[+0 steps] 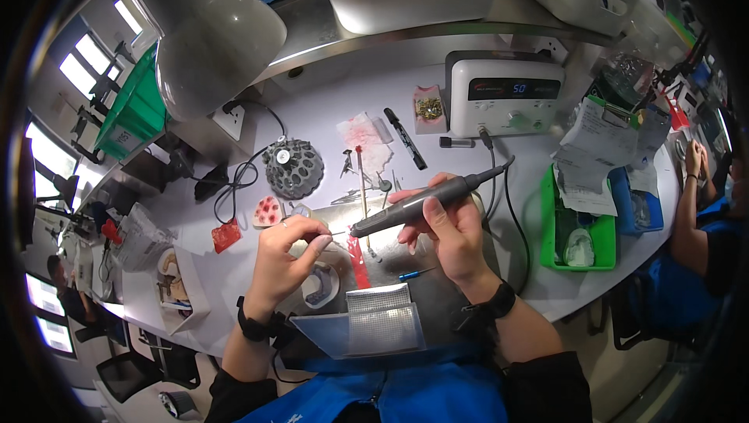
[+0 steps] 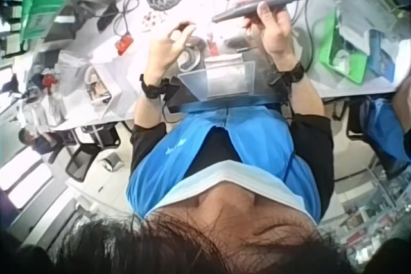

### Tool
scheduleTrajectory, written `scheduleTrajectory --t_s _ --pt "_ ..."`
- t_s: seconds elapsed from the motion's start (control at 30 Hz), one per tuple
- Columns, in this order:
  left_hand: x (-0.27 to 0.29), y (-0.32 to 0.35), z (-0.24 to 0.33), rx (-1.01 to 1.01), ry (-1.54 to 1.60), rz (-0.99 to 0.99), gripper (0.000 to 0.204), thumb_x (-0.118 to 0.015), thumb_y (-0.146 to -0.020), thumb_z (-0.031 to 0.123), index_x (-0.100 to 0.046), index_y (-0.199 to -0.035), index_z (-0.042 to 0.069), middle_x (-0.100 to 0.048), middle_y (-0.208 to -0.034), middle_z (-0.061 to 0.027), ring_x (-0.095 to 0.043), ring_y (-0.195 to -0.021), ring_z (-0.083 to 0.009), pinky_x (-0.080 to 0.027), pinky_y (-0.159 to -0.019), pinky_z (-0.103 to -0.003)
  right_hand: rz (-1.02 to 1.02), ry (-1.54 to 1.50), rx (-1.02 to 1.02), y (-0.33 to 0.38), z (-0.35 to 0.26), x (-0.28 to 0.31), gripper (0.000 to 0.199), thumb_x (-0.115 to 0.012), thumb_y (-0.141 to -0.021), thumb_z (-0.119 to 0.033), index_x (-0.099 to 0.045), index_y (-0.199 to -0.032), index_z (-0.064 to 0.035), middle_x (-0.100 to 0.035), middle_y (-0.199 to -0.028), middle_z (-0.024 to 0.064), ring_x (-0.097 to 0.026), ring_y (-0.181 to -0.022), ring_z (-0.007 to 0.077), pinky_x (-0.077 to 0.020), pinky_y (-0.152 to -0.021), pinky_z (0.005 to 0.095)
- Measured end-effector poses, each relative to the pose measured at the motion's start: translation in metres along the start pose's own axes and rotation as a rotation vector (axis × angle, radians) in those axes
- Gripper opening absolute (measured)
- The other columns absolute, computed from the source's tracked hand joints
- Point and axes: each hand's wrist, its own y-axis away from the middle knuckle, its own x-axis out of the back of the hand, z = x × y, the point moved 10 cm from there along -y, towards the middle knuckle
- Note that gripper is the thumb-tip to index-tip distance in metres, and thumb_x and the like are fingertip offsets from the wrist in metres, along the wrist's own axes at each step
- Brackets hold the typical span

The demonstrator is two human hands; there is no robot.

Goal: The recorder is assembling and inspecting various components of a dental prosthesis, including teeth and a stone model base, using specialized lab tools.

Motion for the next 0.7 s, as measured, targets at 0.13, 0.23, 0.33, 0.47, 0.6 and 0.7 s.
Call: scheduleTrajectory --t_s 0.13,0.23,0.33,0.47,0.6,0.7 --pt "-0.0017 0.0005 0.0011 -0.012 -0.009 0.004 0.009 -0.075 -0.087 -0.003 -0.073 -0.095 -0.004 -0.074 -0.087 -0.0107 -0.071 -0.076 -0.0195 -0.055 -0.070 -0.029 0.000 -0.015 -0.015 0.0002 0.0016 -0.0021 0.032 -0.051 -0.112 -0.030 -0.036 -0.134 -0.0123 -0.065 -0.126 0.0319 -0.072 -0.075 0.0214 -0.0587 -0.062 0.0290" --pt "-0.0031 0.0003 -0.0005 -0.004 -0.002 0.007 0.008 -0.076 -0.087 -0.003 -0.073 -0.095 -0.004 -0.073 -0.086 -0.0109 -0.071 -0.076 -0.0191 -0.055 -0.071 -0.029 -0.004 -0.020 -0.022 -0.0001 0.0019 -0.0021 0.033 -0.052 -0.111 -0.030 -0.035 -0.134 -0.0123 -0.065 -0.126 0.0316 -0.072 -0.075 0.0212 -0.0586 -0.062 0.0289" --pt "-0.0027 0.0004 -0.0011 0.004 -0.015 0.005 0.008 -0.076 -0.087 -0.003 -0.072 -0.095 -0.004 -0.073 -0.086 -0.0110 -0.071 -0.076 -0.0187 -0.056 -0.072 -0.029 -0.027 -0.017 -0.022 -0.0003 0.0034 -0.0038 0.033 -0.052 -0.111 -0.030 -0.036 -0.134 -0.0122 -0.065 -0.126 0.0316 -0.072 -0.076 0.0209 -0.0586 -0.063 0.0288" --pt "0.0001 0.0005 -0.0054 0.037 0.013 0.021 0.008 -0.076 -0.087 -0.002 -0.072 -0.095 -0.004 -0.073 -0.085 -0.0108 -0.071 -0.076 -0.0182 -0.056 -0.072 -0.029 0.016 -0.030 -0.009 -0.0008 0.0007 -0.0006 0.033 -0.052 -0.111 -0.030 -0.036 -0.134 -0.0117 -0.065 -0.127 0.0316 -0.072 -0.076 0.0203 -0.0585 -0.063 0.0287" --pt "-0.0078 -0.0012 -0.0021 0.002 -0.007 -0.004 0.007 -0.075 -0.088 -0.002 -0.072 -0.095 -0.003 -0.073 -0.085 -0.0107 -0.071 -0.076 -0.0181 -0.056 -0.071 -0.029 -0.004 -0.032 -0.017 -0.0014 0.0020 -0.0030 0.030 -0.052 -0.112 -0.029 -0.037 -0.131 -0.0107 -0.065 -0.126 0.0317 -0.071 -0.077 0.0194 -0.0581 -0.063 0.0286" --pt "-0.0097 -0.0007 -0.0045 0.000 -0.019 -0.010 0.007 -0.075 -0.088 -0.001 -0.073 -0.095 -0.003 -0.073 -0.085 -0.0106 -0.071 -0.075 -0.0179 -0.055 -0.071 -0.029 0.011 -0.076 -0.055 -0.0030 0.0065 -0.0024 0.028 -0.051 -0.112 -0.028 -0.038 -0.128 -0.0100 -0.065 -0.126 0.0318 -0.071 -0.077 0.0190 -0.0579 -0.064 0.0284"
